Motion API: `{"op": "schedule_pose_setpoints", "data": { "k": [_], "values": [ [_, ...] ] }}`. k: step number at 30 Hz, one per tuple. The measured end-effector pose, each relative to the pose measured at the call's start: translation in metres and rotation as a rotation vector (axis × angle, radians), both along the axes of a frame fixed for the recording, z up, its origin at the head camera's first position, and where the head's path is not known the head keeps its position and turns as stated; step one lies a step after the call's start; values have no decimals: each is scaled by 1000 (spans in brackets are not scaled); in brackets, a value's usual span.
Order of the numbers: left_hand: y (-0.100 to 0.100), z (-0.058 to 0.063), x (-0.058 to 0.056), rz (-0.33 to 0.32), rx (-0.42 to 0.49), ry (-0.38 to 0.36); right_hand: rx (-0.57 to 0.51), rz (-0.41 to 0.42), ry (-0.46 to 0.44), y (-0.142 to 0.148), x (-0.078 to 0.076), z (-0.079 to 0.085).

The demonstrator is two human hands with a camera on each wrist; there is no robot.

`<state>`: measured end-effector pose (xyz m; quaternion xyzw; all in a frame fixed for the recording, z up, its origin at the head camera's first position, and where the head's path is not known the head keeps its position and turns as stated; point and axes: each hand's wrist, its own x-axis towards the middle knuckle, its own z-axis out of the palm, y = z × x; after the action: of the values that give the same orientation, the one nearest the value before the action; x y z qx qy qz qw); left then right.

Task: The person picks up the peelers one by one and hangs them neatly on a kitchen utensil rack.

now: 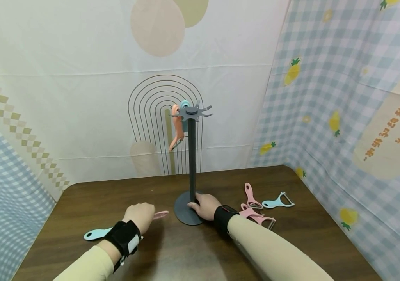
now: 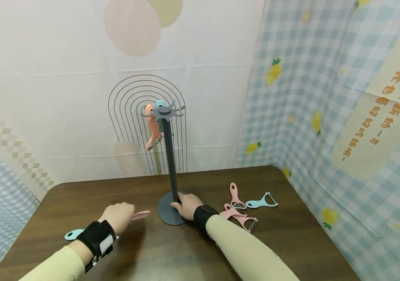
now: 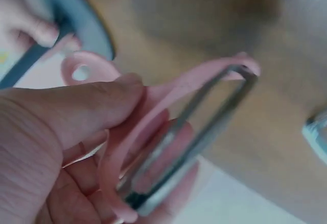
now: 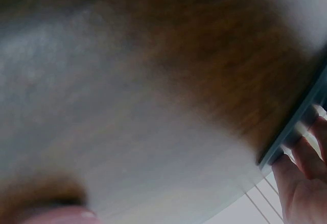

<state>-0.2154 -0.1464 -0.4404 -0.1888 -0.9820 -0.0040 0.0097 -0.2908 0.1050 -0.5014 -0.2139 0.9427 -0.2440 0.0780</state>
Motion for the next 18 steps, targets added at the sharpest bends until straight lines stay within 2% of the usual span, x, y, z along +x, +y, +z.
{"op": "schedule_pose_setpoints", "data": {
  "k": [5, 8, 14, 18],
  "values": [
    [-5, 23, -14, 12, 117, -23, -1, 2, 18, 0, -1, -3],
    [-8, 38, -21, 4, 232, -52, -10, 10, 30, 1, -2, -4],
    [-13, 65, -30, -123, 622, -64, -31, 36, 43, 3, -2, -7],
    [-9, 88, -28, -134, 884, -19, -32, 43, 43, 4, -2, -6]
  ]
}}
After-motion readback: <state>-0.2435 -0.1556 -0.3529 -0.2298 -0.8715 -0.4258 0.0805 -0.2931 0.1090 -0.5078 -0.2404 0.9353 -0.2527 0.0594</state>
